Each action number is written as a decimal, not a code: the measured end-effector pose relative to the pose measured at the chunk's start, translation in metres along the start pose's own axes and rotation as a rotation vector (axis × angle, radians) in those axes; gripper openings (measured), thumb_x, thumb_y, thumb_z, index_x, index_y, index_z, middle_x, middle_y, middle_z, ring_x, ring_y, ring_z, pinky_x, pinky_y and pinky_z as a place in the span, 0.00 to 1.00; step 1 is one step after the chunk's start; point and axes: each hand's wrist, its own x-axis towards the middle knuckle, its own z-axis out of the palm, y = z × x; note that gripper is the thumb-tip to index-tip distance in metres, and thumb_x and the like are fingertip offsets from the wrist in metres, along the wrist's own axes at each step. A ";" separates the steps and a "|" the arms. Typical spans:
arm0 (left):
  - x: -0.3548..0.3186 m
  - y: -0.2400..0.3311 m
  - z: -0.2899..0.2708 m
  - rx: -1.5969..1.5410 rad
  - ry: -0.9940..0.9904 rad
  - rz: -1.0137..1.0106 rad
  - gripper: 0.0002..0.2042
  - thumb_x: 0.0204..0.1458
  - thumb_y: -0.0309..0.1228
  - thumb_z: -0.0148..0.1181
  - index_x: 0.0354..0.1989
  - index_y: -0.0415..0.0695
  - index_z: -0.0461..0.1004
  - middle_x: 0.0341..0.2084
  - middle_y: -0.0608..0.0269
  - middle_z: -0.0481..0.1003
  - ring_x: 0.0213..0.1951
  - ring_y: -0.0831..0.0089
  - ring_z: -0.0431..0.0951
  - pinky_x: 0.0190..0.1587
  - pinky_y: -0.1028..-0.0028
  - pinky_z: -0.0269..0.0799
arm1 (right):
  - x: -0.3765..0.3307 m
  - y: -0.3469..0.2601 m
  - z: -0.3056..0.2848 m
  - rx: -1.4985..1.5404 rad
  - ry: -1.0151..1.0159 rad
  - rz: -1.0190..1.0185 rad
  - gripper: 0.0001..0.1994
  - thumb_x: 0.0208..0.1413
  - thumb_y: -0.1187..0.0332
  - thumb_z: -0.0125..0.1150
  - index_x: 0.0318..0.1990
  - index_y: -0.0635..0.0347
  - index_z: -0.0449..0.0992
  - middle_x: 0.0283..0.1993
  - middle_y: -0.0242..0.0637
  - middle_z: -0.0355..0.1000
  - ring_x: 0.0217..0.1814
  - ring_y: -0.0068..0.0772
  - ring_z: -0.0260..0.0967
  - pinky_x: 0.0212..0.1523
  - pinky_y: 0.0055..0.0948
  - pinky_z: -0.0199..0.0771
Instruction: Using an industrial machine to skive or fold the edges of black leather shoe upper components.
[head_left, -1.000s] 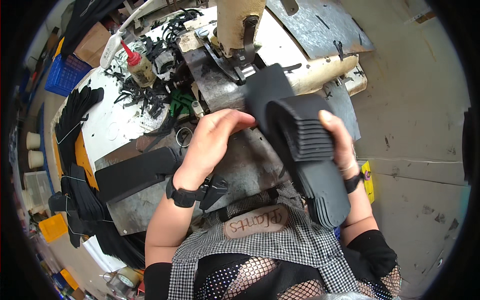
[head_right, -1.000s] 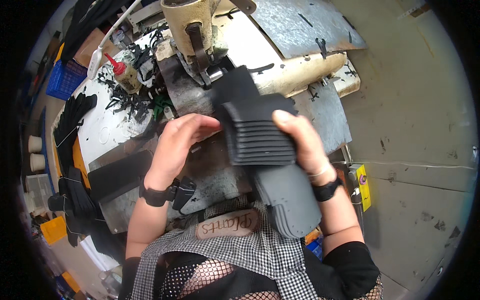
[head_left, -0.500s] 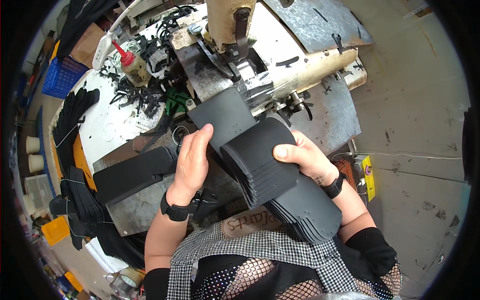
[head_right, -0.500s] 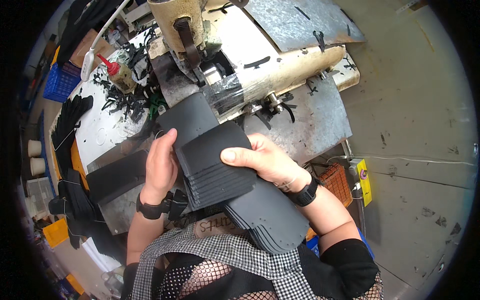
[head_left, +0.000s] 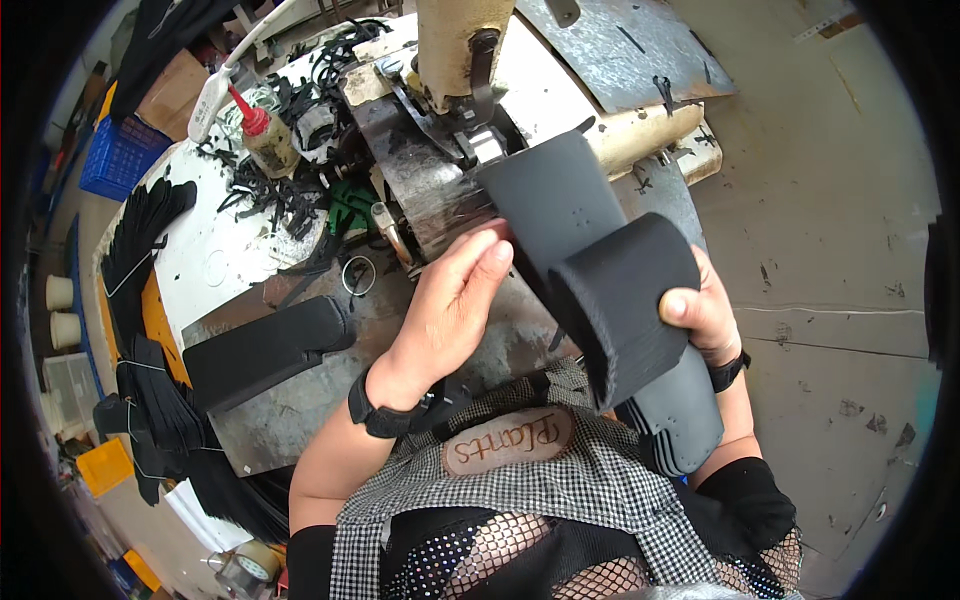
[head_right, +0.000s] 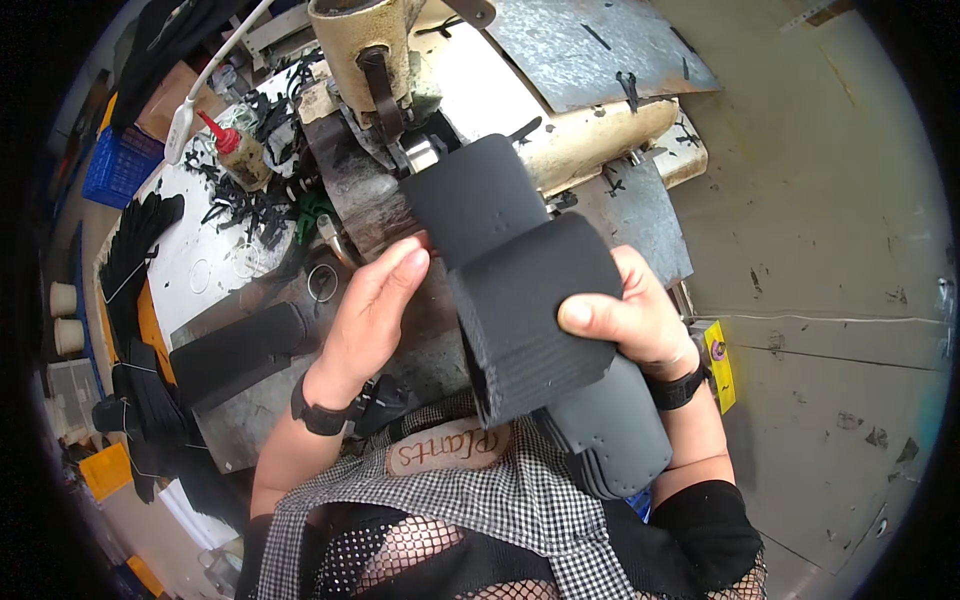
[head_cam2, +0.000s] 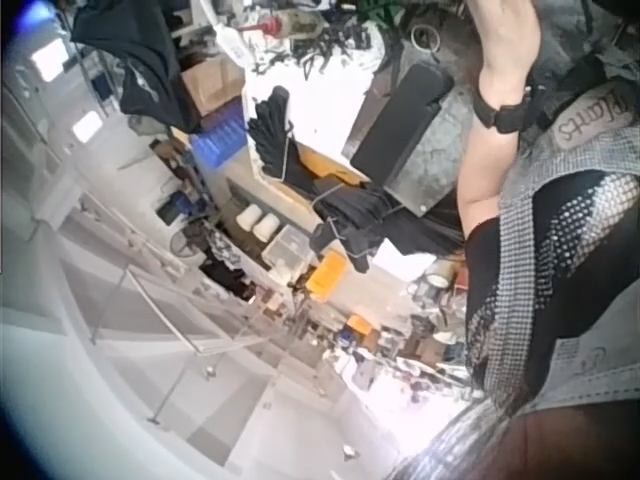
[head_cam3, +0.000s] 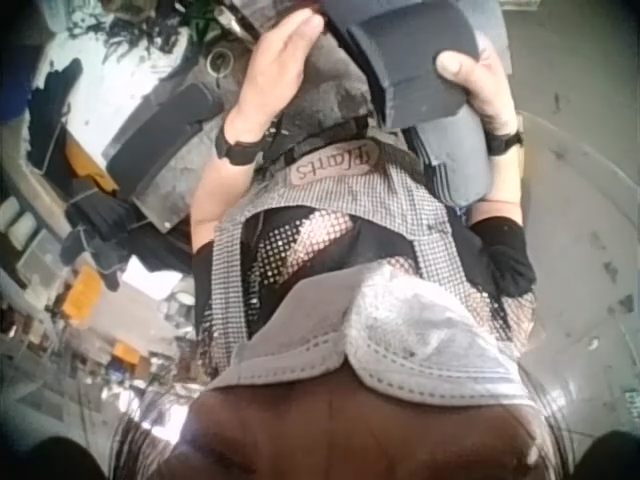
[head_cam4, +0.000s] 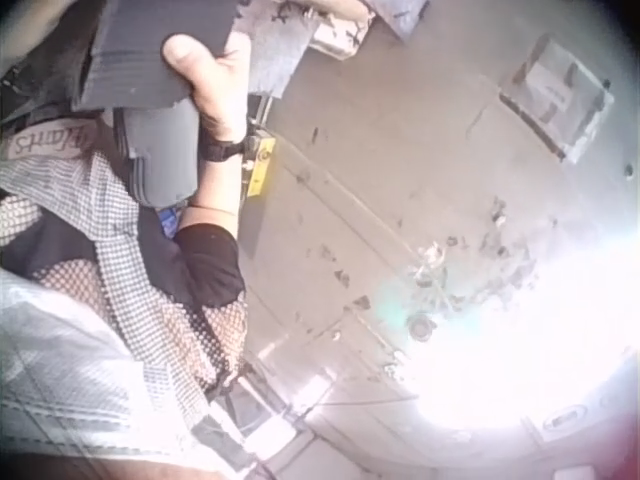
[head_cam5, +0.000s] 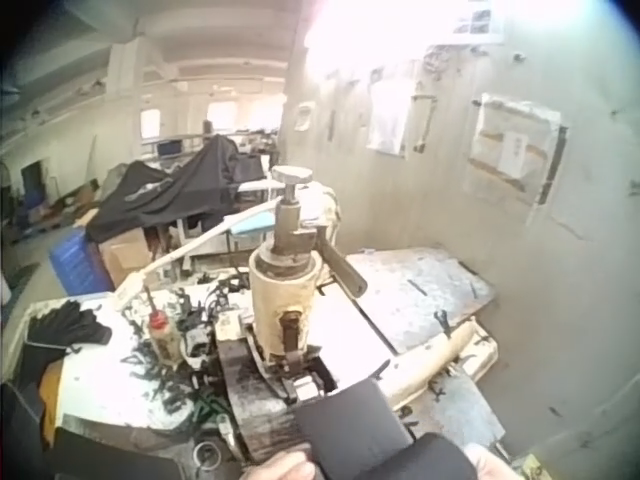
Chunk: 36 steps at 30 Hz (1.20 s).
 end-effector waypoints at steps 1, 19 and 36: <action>-0.002 0.003 0.002 -0.055 0.009 -0.025 0.19 0.65 0.37 0.49 0.56 0.33 0.67 0.45 0.58 0.75 0.48 0.75 0.73 0.51 0.75 0.66 | -0.001 0.003 -0.002 -0.003 -0.054 -0.005 0.17 0.46 0.63 0.71 0.39 0.67 0.80 0.39 0.33 0.78 0.41 0.24 0.74 0.46 0.24 0.72; -0.030 0.054 0.022 0.602 -0.058 0.872 0.18 0.33 0.24 0.62 0.39 0.40 0.81 0.39 0.56 0.79 0.38 0.61 0.78 0.39 0.69 0.79 | -0.005 0.062 -0.017 0.171 -0.227 -0.010 0.28 0.41 0.59 0.73 0.47 0.69 0.77 0.42 0.36 0.78 0.41 0.24 0.75 0.46 0.22 0.74; -0.027 0.042 -0.006 0.551 -0.027 0.533 0.27 0.55 0.43 0.59 0.57 0.35 0.70 0.61 0.44 0.65 0.67 0.46 0.58 0.67 0.54 0.50 | 0.000 0.034 0.003 0.033 -0.397 0.040 0.14 0.51 0.66 0.70 0.41 0.67 0.81 0.39 0.32 0.78 0.41 0.20 0.72 0.46 0.23 0.72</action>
